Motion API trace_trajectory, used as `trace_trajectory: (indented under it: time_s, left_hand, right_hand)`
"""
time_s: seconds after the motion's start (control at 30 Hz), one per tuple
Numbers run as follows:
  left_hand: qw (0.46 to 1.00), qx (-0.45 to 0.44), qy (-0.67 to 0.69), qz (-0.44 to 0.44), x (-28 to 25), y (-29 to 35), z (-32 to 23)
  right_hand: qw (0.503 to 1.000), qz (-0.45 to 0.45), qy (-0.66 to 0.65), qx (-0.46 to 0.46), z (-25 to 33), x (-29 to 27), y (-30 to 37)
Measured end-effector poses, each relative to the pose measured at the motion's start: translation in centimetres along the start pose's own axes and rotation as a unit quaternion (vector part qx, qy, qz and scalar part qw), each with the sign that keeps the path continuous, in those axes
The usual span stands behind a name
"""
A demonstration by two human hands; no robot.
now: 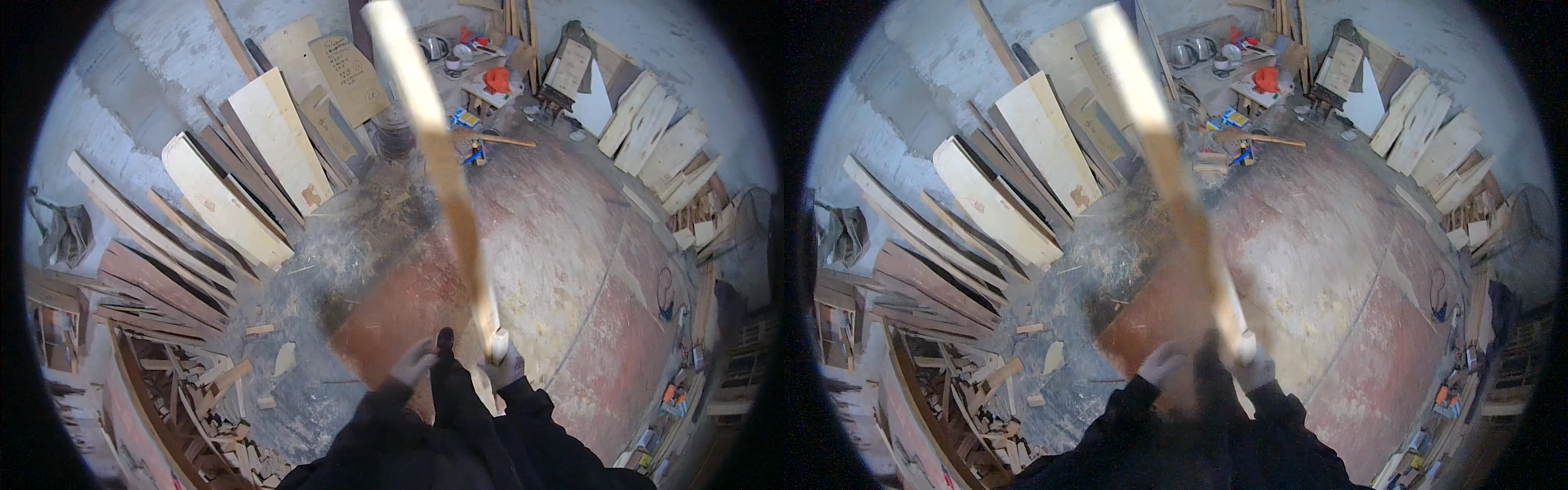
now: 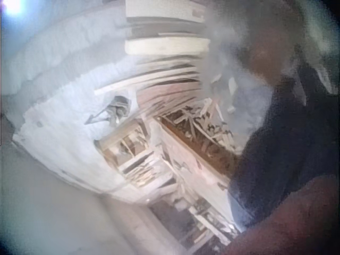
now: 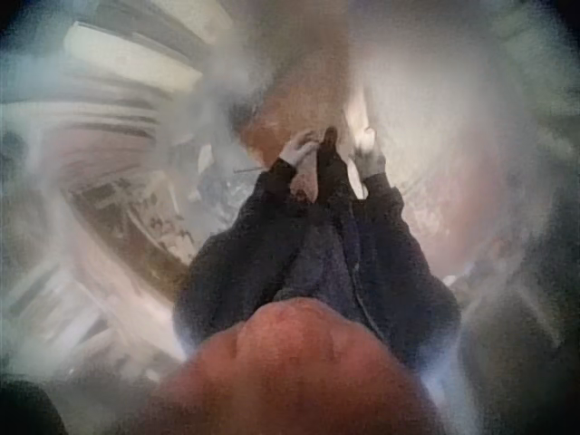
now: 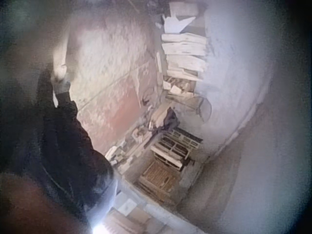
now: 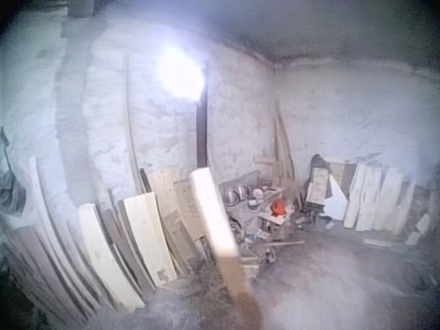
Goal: The person assembles a wooden frame by attaching a curved wooden piece to a larger board using a nail gun and hammer. They then break a long wooden strip into smaller pieces using a hammer.
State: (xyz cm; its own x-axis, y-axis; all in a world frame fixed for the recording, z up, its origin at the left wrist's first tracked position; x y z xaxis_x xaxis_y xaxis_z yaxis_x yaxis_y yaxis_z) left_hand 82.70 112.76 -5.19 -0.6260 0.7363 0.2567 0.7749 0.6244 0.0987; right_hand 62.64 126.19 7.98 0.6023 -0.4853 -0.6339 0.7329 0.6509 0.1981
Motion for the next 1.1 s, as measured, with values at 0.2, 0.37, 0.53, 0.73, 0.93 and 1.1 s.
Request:
trace_trajectory:
  time_s: [0.2, 0.37, 0.53, 0.73, 0.93, 1.1]
  left_hand:
    - [0.914, -0.282, 0.038, -0.291, -24.0, 6.6, 17.9]
    - [0.847, -0.439, -0.242, -0.176, -27.3, 11.7, 17.2]
    - [0.821, -0.432, -0.37, -0.048, -25.9, 0.9, 15.3]
    - [0.86, -0.356, -0.358, -0.075, -32.3, -20.7, 13.3]
    - [0.868, -0.351, -0.267, -0.228, -41.2, -32.6, 5.7]
    - [0.898, -0.276, -0.128, -0.317, -44.8, -37.6, 6.1]
  right_hand:
    - [0.996, -0.035, -0.062, 0.057, 4.6, -4.4, -19.8]
    - [0.986, -0.039, -0.16, 0.028, 10.9, -5.7, -34.7]
    - [0.988, -0.061, -0.139, 0.013, 17.2, -4.9, -49.7]
    - [0.98, -0.086, -0.162, -0.072, 27.5, -3.7, -66.5]
    - [0.957, -0.043, -0.27, -0.096, 33.9, -1.9, -81.5]
    - [0.962, -0.082, -0.229, -0.123, 36.9, -0.4, -93.8]
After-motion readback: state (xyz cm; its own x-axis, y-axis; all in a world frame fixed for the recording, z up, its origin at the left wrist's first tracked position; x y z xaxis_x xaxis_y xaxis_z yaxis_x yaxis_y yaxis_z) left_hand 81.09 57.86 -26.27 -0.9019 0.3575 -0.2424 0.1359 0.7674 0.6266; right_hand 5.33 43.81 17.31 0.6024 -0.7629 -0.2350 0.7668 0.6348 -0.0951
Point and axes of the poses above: each hand's wrist, its own y-axis away from the middle knuckle, its own x-axis out of the palm, z = x × y, the point moved 10 cm from there along -y, towards the middle knuckle, and after that the axes turned 10 degrees about x, right-handed, at the moved point
